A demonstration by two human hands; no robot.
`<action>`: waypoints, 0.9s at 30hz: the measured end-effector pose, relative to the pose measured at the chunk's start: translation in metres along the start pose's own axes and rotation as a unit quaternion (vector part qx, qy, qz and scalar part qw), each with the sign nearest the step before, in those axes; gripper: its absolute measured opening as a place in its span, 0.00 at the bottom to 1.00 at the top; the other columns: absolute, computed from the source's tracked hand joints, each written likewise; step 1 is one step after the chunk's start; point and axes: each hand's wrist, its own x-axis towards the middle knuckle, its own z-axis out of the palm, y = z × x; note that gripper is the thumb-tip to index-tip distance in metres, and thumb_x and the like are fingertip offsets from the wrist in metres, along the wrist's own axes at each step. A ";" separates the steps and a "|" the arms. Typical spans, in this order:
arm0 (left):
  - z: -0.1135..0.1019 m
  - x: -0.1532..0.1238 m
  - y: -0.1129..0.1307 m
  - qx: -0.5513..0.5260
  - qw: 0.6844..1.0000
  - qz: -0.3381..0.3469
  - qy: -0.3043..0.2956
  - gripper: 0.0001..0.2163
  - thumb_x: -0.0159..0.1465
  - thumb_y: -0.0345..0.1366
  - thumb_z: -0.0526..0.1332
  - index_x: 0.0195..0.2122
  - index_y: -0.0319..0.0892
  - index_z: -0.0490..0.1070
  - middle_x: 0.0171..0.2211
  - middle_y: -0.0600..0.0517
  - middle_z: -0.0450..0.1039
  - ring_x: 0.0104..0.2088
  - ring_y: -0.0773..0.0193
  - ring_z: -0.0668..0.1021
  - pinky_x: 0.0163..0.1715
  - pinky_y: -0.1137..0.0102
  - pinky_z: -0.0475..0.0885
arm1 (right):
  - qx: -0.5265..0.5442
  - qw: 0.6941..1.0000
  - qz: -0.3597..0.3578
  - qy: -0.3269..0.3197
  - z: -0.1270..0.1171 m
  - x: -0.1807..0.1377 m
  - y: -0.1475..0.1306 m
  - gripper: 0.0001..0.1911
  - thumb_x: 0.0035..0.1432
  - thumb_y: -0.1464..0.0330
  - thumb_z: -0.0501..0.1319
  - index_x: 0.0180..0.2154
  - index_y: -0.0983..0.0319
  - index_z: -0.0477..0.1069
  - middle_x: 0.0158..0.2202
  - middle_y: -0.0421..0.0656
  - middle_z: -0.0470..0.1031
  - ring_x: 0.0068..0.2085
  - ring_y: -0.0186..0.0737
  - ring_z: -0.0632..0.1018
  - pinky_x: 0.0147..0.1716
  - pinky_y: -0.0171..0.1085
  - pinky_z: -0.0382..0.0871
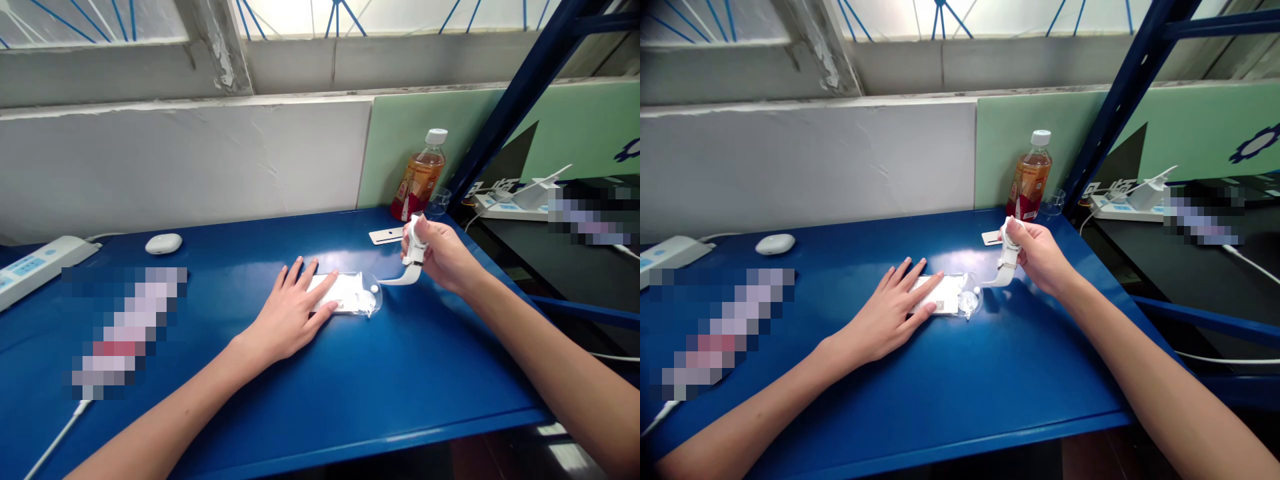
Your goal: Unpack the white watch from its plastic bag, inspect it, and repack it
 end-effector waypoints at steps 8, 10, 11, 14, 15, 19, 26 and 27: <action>0.002 0.001 0.010 0.023 0.999 -0.035 -0.021 0.28 0.72 0.56 0.43 0.71 0.55 0.48 0.73 0.45 0.43 0.71 0.38 0.44 0.65 0.39 0.47 | 0.105 0.991 0.078 -0.013 0.011 -0.007 -0.009 0.20 0.48 0.50 0.72 0.29 0.59 0.78 0.24 0.38 0.69 0.24 0.33 0.67 0.24 0.34 0.69; 0.003 0.002 0.012 0.023 0.999 -0.041 -0.017 0.28 0.72 0.56 0.43 0.71 0.56 0.48 0.73 0.46 0.42 0.71 0.38 0.44 0.65 0.40 0.46 | 0.114 0.990 0.084 -0.012 0.016 -0.007 -0.009 0.18 0.49 0.51 0.71 0.30 0.59 0.78 0.24 0.38 0.69 0.24 0.32 0.67 0.25 0.34 0.70; 0.004 0.002 0.013 0.022 0.999 -0.045 -0.015 0.28 0.72 0.56 0.43 0.71 0.56 0.48 0.73 0.46 0.42 0.71 0.38 0.44 0.65 0.40 0.46 | 0.119 0.989 0.088 -0.013 0.020 -0.007 -0.009 0.17 0.51 0.52 0.70 0.30 0.59 0.79 0.24 0.38 0.69 0.23 0.32 0.66 0.25 0.34 0.70; 0.007 0.002 0.017 0.025 0.998 -0.062 -0.009 0.28 0.73 0.55 0.43 0.71 0.55 0.49 0.73 0.45 0.43 0.71 0.38 0.45 0.65 0.39 0.46 | 0.140 0.984 0.108 -0.015 0.034 -0.004 -0.007 0.16 0.53 0.54 0.69 0.30 0.61 0.79 0.24 0.38 0.70 0.24 0.32 0.67 0.25 0.34 0.70; 0.007 0.003 0.019 0.030 0.997 -0.068 -0.005 0.27 0.73 0.54 0.43 0.71 0.54 0.50 0.73 0.44 0.44 0.71 0.38 0.45 0.65 0.39 0.46 | 0.144 0.982 0.120 -0.015 0.040 -0.002 -0.007 0.16 0.53 0.55 0.69 0.29 0.62 0.78 0.25 0.39 0.71 0.24 0.32 0.68 0.25 0.33 0.69; 0.011 0.002 0.022 0.042 0.996 -0.071 0.020 0.27 0.73 0.52 0.44 0.71 0.53 0.52 0.72 0.43 0.46 0.71 0.37 0.47 0.64 0.39 0.46 | 0.170 0.973 0.152 -0.031 0.066 0.009 -0.010 0.15 0.57 0.58 0.66 0.29 0.64 0.77 0.21 0.37 0.67 0.22 0.30 0.66 0.22 0.31 0.66; 0.014 0.001 0.021 0.028 0.997 -0.051 0.046 0.27 0.73 0.50 0.46 0.71 0.49 0.52 0.71 0.40 0.49 0.70 0.34 0.51 0.63 0.36 0.47 | 0.279 0.945 0.149 -0.085 0.090 0.021 -0.005 0.17 0.62 0.56 0.62 0.26 0.61 0.72 0.15 0.31 0.51 0.17 0.29 0.56 0.19 0.31 0.62; 0.014 0.001 0.021 0.022 0.997 -0.050 0.048 0.28 0.73 0.50 0.46 0.71 0.46 0.51 0.71 0.39 0.49 0.70 0.34 0.51 0.63 0.36 0.47 | 0.272 0.946 0.153 -0.092 0.089 0.020 -0.002 0.17 0.62 0.56 0.62 0.27 0.61 0.73 0.14 0.31 0.51 0.17 0.30 0.58 0.20 0.31 0.63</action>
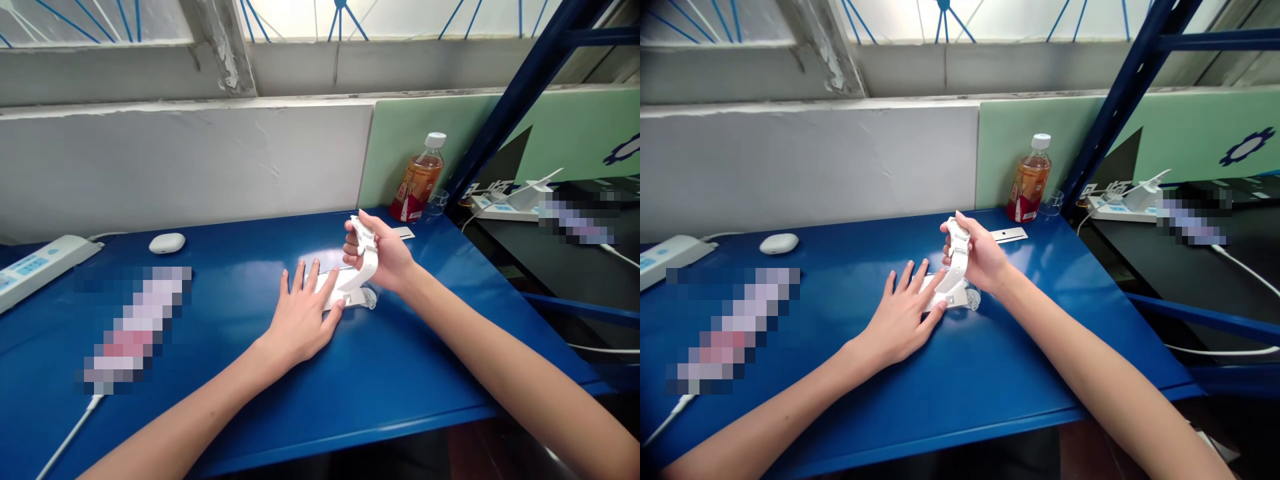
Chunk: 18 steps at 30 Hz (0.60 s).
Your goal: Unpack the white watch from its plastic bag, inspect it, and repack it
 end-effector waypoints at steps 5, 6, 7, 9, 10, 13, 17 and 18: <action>-0.002 0.000 -0.002 -0.053 0.999 0.006 0.004 0.37 0.69 0.56 0.50 0.72 0.37 0.43 0.71 0.33 0.45 0.71 0.35 0.47 0.63 0.36 0.45 | -0.013 0.999 0.031 -0.005 -0.014 -0.007 0.006 0.14 0.61 0.58 0.62 0.32 0.61 0.77 0.19 0.36 0.66 0.21 0.32 0.66 0.25 0.32 0.68; -0.004 0.000 -0.002 -0.068 0.998 0.009 0.007 0.38 0.69 0.57 0.51 0.72 0.37 0.43 0.72 0.33 0.43 0.71 0.36 0.47 0.63 0.36 0.46 | -0.009 0.999 0.033 -0.008 -0.015 -0.008 0.006 0.12 0.61 0.60 0.61 0.33 0.61 0.77 0.20 0.36 0.69 0.22 0.32 0.68 0.26 0.32 0.69; -0.006 0.000 -0.003 -0.082 0.996 0.015 0.014 0.38 0.68 0.56 0.52 0.71 0.37 0.44 0.72 0.33 0.42 0.71 0.37 0.46 0.64 0.37 0.46 | -0.005 0.999 0.034 -0.013 -0.016 -0.009 0.006 0.11 0.61 0.62 0.61 0.34 0.61 0.78 0.21 0.37 0.70 0.23 0.32 0.69 0.28 0.32 0.70; -0.014 -0.001 -0.004 -0.114 0.992 0.040 0.041 0.34 0.68 0.52 0.56 0.69 0.38 0.51 0.72 0.35 0.44 0.71 0.39 0.46 0.65 0.41 0.47 | -0.004 0.999 0.031 -0.030 -0.017 -0.010 0.006 0.09 0.60 0.66 0.60 0.36 0.61 0.79 0.23 0.37 0.72 0.24 0.33 0.71 0.31 0.33 0.70; -0.019 -0.001 -0.004 -0.133 0.988 0.062 0.056 0.29 0.68 0.48 0.57 0.66 0.38 0.57 0.71 0.36 0.47 0.71 0.40 0.48 0.66 0.43 0.47 | -0.009 0.999 0.027 -0.038 -0.017 -0.010 0.006 0.10 0.60 0.66 0.60 0.37 0.61 0.79 0.24 0.38 0.73 0.25 0.33 0.71 0.31 0.33 0.70; -0.034 0.001 -0.002 -0.249 0.957 0.113 0.094 0.17 0.69 0.40 0.57 0.57 0.41 0.68 0.64 0.41 0.63 0.66 0.47 0.63 0.62 0.54 0.61 | -0.034 0.997 0.017 -0.066 -0.018 -0.010 0.007 0.13 0.61 0.64 0.60 0.42 0.62 0.79 0.25 0.38 0.73 0.26 0.34 0.72 0.31 0.34 0.70; -0.046 0.005 0.006 -0.435 0.895 0.078 0.064 0.10 0.69 0.39 0.58 0.46 0.41 0.72 0.45 0.46 0.77 0.45 0.56 0.79 0.49 0.62 0.72 | -0.070 0.994 -0.016 -0.083 -0.019 -0.010 0.003 0.16 0.61 0.60 0.62 0.45 0.62 0.79 0.21 0.35 0.65 0.24 0.32 0.67 0.27 0.33 0.67; -0.047 0.006 0.009 -0.485 0.872 0.054 0.043 0.09 0.69 0.40 0.59 0.44 0.40 0.73 0.42 0.47 0.78 0.42 0.57 0.79 0.46 0.63 0.73 | -0.078 0.993 -0.027 -0.080 -0.020 -0.010 0.002 0.16 0.60 0.60 0.63 0.45 0.62 0.79 0.21 0.34 0.62 0.23 0.32 0.65 0.26 0.32 0.65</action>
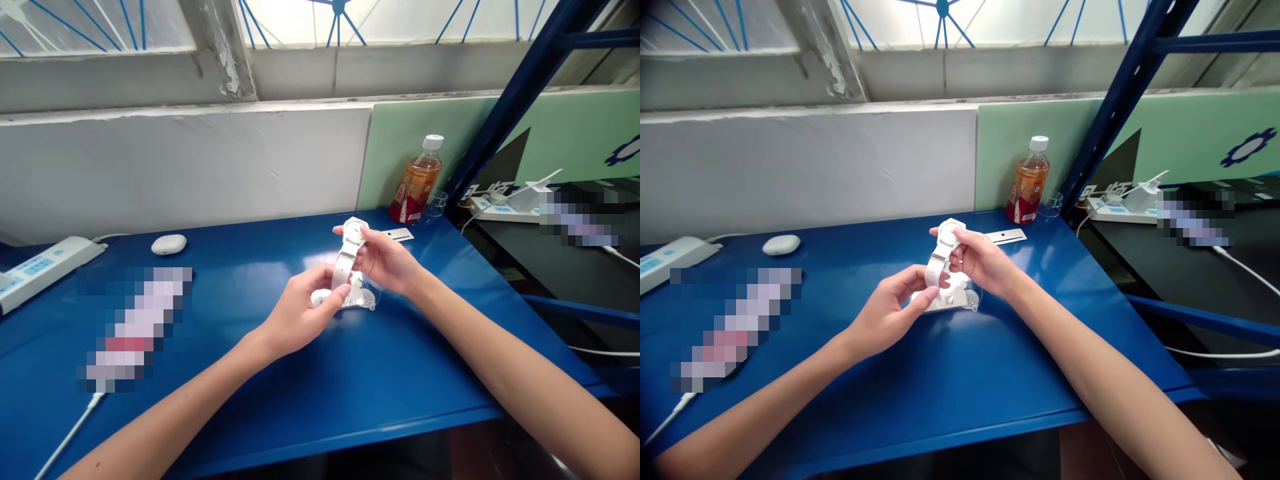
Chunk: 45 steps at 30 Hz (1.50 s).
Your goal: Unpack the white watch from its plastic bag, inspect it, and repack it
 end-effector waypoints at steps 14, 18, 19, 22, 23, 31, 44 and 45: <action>0.032 0.012 -0.010 -0.500 0.826 -0.206 -0.158 0.16 0.72 0.43 0.57 0.43 0.33 0.73 0.36 0.41 0.79 0.34 0.56 0.84 0.38 0.63 0.77 | -0.017 0.999 -0.020 -0.031 0.004 -0.002 0.000 0.20 0.68 0.55 0.55 0.50 0.58 0.77 0.54 0.45 0.77 0.53 0.42 0.76 0.51 0.39 0.70; 0.039 0.005 -0.013 -0.499 0.831 -0.206 -0.134 0.16 0.71 0.45 0.58 0.41 0.33 0.73 0.35 0.41 0.79 0.33 0.56 0.84 0.38 0.63 0.78 | 0.038 0.997 0.025 -0.059 0.011 -0.005 -0.001 0.22 0.70 0.56 0.50 0.53 0.59 0.74 0.53 0.45 0.79 0.55 0.43 0.77 0.58 0.43 0.66; 0.040 0.003 -0.013 -0.490 0.839 -0.202 -0.122 0.17 0.70 0.45 0.59 0.42 0.33 0.72 0.35 0.41 0.79 0.33 0.56 0.84 0.38 0.63 0.78 | 0.046 0.997 0.033 -0.057 0.012 -0.006 0.000 0.22 0.70 0.57 0.49 0.53 0.61 0.74 0.54 0.46 0.78 0.56 0.44 0.77 0.60 0.44 0.65; 0.045 -0.002 -0.012 -0.460 0.863 -0.190 -0.090 0.18 0.69 0.48 0.60 0.42 0.34 0.71 0.34 0.42 0.80 0.32 0.56 0.84 0.37 0.63 0.78 | 0.065 0.995 0.054 -0.059 0.013 -0.007 0.001 0.22 0.69 0.60 0.50 0.50 0.66 0.74 0.56 0.51 0.76 0.58 0.45 0.75 0.63 0.43 0.62; 0.046 -0.003 -0.012 -0.455 0.867 -0.186 -0.083 0.18 0.69 0.49 0.60 0.41 0.34 0.71 0.34 0.42 0.80 0.32 0.56 0.84 0.36 0.63 0.78 | 0.067 0.994 0.060 -0.060 0.014 -0.008 0.001 0.20 0.68 0.61 0.51 0.50 0.67 0.74 0.56 0.52 0.77 0.58 0.45 0.76 0.63 0.43 0.61; 0.047 0.001 -0.013 -0.492 0.848 -0.181 -0.082 0.16 0.70 0.45 0.60 0.42 0.34 0.73 0.35 0.42 0.80 0.33 0.58 0.84 0.39 0.63 0.78 | 0.039 0.995 0.067 -0.065 0.013 -0.007 0.002 0.21 0.72 0.57 0.48 0.59 0.56 0.66 0.51 0.47 0.80 0.50 0.44 0.81 0.56 0.48 0.70; 0.045 0.003 -0.012 -0.483 0.847 -0.209 -0.077 0.17 0.73 0.42 0.55 0.41 0.30 0.74 0.34 0.40 0.80 0.32 0.58 0.84 0.37 0.65 0.79 | 0.034 0.989 0.087 -0.116 0.010 -0.009 0.003 0.21 0.70 0.59 0.52 0.52 0.65 0.74 0.54 0.52 0.78 0.54 0.45 0.79 0.59 0.44 0.67; 0.045 0.003 -0.012 -0.484 0.846 -0.210 -0.080 0.17 0.73 0.42 0.55 0.41 0.30 0.75 0.34 0.40 0.80 0.32 0.57 0.84 0.37 0.65 0.79 | 0.037 0.989 0.086 -0.118 0.009 -0.009 0.003 0.20 0.70 0.60 0.52 0.52 0.65 0.74 0.54 0.51 0.78 0.54 0.45 0.79 0.58 0.44 0.68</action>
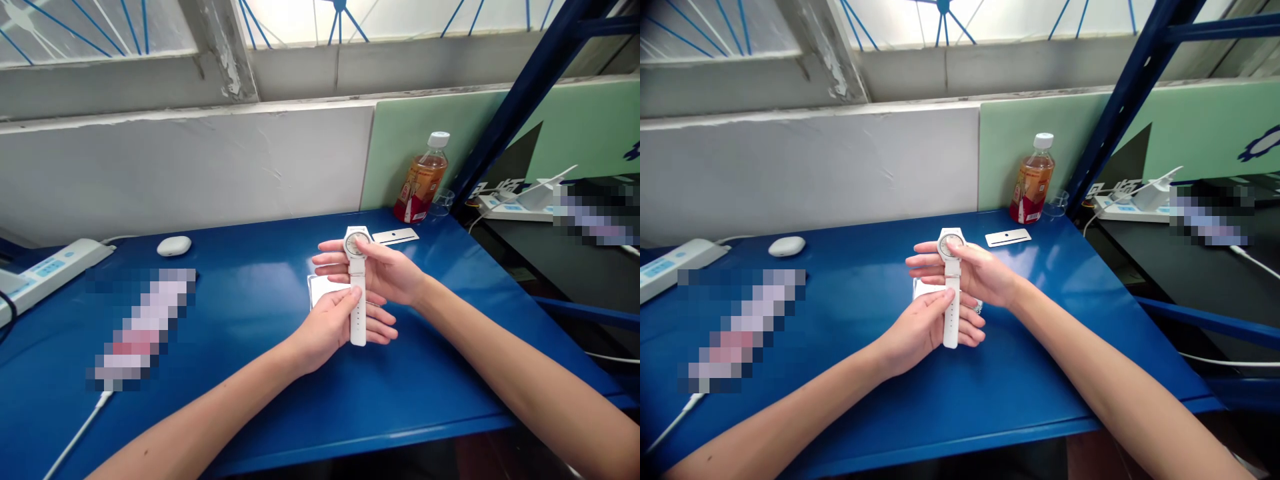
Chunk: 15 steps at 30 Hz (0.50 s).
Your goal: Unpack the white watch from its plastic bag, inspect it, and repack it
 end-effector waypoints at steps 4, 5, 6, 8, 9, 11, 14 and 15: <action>0.000 -0.002 0.000 0.007 1.000 -0.018 -0.019 0.17 0.71 0.44 0.58 0.43 0.31 0.75 0.36 0.39 0.81 0.34 0.56 0.85 0.39 0.63 0.79 | 0.010 1.000 0.000 0.007 0.000 0.000 -0.001 0.19 0.71 0.63 0.50 0.53 0.65 0.72 0.52 0.50 0.79 0.51 0.46 0.80 0.56 0.45 0.71; -0.001 -0.002 0.000 0.013 0.999 -0.022 -0.022 0.18 0.71 0.44 0.59 0.43 0.30 0.75 0.37 0.38 0.81 0.35 0.55 0.85 0.40 0.62 0.79 | 0.011 1.000 0.000 0.011 0.000 0.000 -0.002 0.19 0.72 0.63 0.49 0.54 0.65 0.72 0.51 0.50 0.80 0.51 0.45 0.81 0.55 0.45 0.71; -0.001 -0.002 0.000 0.021 0.999 -0.026 -0.022 0.18 0.71 0.44 0.59 0.43 0.30 0.76 0.37 0.37 0.81 0.36 0.55 0.85 0.41 0.62 0.79 | 0.012 1.000 0.000 0.016 0.000 0.000 -0.002 0.20 0.73 0.64 0.47 0.54 0.65 0.71 0.51 0.50 0.80 0.50 0.45 0.81 0.55 0.46 0.71; -0.002 -0.003 0.002 0.034 0.999 -0.028 -0.015 0.18 0.71 0.44 0.58 0.43 0.29 0.76 0.38 0.36 0.81 0.36 0.54 0.85 0.42 0.61 0.79 | 0.014 1.000 -0.002 0.020 0.001 0.000 -0.003 0.22 0.74 0.64 0.44 0.55 0.65 0.71 0.51 0.50 0.80 0.50 0.45 0.81 0.55 0.46 0.71; -0.002 -0.004 0.002 0.038 0.999 -0.027 -0.009 0.18 0.71 0.43 0.58 0.43 0.29 0.76 0.38 0.35 0.81 0.37 0.54 0.85 0.42 0.61 0.79 | 0.016 1.000 -0.003 0.020 0.001 0.000 -0.003 0.23 0.74 0.63 0.43 0.55 0.66 0.71 0.51 0.50 0.80 0.50 0.45 0.81 0.55 0.46 0.71; -0.002 -0.004 0.004 0.044 0.999 -0.022 0.007 0.18 0.72 0.42 0.57 0.42 0.28 0.76 0.38 0.35 0.81 0.37 0.53 0.85 0.42 0.60 0.79 | 0.019 1.000 -0.005 0.012 0.001 0.000 -0.004 0.25 0.74 0.61 0.42 0.55 0.66 0.70 0.51 0.50 0.80 0.51 0.46 0.80 0.55 0.46 0.70; 0.000 -0.005 0.004 0.049 0.998 -0.020 0.026 0.17 0.73 0.40 0.55 0.41 0.28 0.76 0.36 0.36 0.81 0.36 0.54 0.85 0.40 0.61 0.80 | 0.023 1.000 -0.002 -0.002 0.003 0.000 -0.004 0.28 0.73 0.56 0.41 0.56 0.65 0.71 0.52 0.51 0.79 0.52 0.47 0.80 0.56 0.47 0.69; 0.000 -0.005 0.004 0.050 0.998 -0.021 0.030 0.17 0.73 0.40 0.55 0.41 0.29 0.76 0.36 0.36 0.81 0.35 0.54 0.85 0.40 0.61 0.80 | 0.023 1.000 -0.002 -0.005 0.003 0.000 -0.005 0.29 0.73 0.55 0.40 0.56 0.65 0.71 0.53 0.51 0.79 0.52 0.47 0.80 0.56 0.48 0.68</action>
